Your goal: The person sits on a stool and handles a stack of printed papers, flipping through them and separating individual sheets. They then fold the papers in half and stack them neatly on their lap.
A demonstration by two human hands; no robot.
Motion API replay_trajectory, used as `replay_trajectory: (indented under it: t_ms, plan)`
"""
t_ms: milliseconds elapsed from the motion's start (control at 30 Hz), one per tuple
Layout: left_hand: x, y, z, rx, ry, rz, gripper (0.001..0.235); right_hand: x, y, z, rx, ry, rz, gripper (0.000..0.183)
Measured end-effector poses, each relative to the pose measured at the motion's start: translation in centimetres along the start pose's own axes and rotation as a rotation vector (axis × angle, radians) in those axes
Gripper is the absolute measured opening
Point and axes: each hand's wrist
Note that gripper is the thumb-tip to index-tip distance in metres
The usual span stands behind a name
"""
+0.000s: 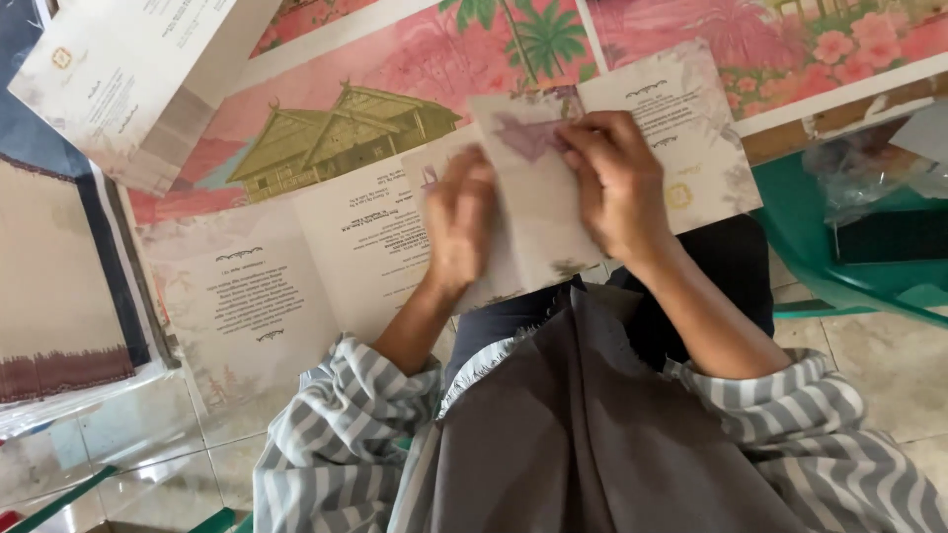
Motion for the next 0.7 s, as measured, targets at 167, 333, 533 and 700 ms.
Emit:
replay_trajectory:
  t_ms: [167, 333, 533, 700]
  plan:
    - [-2.5, 0.4, 1.0, -0.125, 0.746, -0.86, 0.061, -0.5, 0.2, 0.1, 0.061, -0.218, 0.058, 0.019]
    - [-2.7, 1.2, 0.7, 0.229, 1.016, -1.219, 0.05, -4.3, -3.9, -0.9, -0.092, 0.392, 0.406, 0.04]
    - [-3.9, 2.7, 1.4, 0.378, 0.963, -1.257, 0.047, -5.4, -4.3, 0.4, -0.134, 0.034, 0.653, 0.042]
    - [-3.5, 1.8, 1.2, 0.369, 0.975, -1.215, 0.043, -6.4, -4.9, 0.3, -0.184, -0.057, 0.72, 0.045]
Point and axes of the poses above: each hand's wrist, its own z-axis away from the middle knuckle, its own y-axis out of the palm, x = y × z, and after that the axes turned 12 degrees about -x, right-handed
